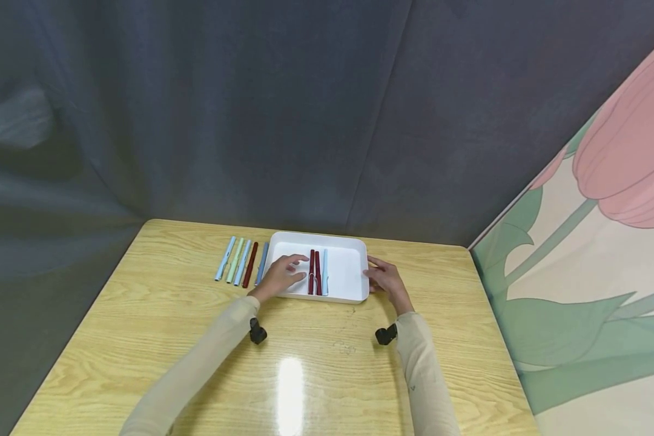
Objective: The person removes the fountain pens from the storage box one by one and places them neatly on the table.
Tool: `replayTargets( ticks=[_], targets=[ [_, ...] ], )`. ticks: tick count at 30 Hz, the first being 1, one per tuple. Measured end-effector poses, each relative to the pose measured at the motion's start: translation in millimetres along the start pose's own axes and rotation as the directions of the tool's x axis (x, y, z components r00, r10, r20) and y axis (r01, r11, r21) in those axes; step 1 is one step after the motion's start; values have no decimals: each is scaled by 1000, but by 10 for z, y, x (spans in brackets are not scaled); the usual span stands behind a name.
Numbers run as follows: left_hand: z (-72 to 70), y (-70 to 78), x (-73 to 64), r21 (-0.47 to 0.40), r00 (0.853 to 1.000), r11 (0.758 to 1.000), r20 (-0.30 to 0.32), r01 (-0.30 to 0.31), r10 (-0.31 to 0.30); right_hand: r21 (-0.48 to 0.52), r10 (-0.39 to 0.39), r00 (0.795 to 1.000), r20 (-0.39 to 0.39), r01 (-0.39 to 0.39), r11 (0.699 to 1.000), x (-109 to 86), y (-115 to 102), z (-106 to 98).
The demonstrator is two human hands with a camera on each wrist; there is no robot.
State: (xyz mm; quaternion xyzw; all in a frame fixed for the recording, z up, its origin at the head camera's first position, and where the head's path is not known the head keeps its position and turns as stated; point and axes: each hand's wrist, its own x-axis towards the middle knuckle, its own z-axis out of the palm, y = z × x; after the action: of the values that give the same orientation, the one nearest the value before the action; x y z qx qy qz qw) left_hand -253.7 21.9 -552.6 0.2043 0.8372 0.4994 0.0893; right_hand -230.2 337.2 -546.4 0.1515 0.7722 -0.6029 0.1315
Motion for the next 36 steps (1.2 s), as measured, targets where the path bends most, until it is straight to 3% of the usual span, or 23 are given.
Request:
replayTargets(
  ticks=[9, 16, 21, 29, 36],
  targets=[
    [75, -8, 10, 23, 998, 999, 61, -25, 24, -2, -9, 1000, -1, 9, 1000, -5, -19, 6],
    [95, 49, 8, 111, 988, 994, 151, 2, -18, 4, -14, 1000, 8, 14, 1000, -7, -18, 16],
    [91, 78, 0, 171, 979, 985, 204, -17, -19, 3, -6, 1000, -7, 6, 1000, -18, -18, 16],
    [96, 71, -14, 247, 980, 969, 195, -23, -27, 8, -1, 1000, -1, 1, 1000, -27, -20, 16],
    [132, 64, 15, 353, 984, 935, 170, -9, -54, -2, 2, 1000, 4, -2, 1000, -23, -24, 17]
  ],
)
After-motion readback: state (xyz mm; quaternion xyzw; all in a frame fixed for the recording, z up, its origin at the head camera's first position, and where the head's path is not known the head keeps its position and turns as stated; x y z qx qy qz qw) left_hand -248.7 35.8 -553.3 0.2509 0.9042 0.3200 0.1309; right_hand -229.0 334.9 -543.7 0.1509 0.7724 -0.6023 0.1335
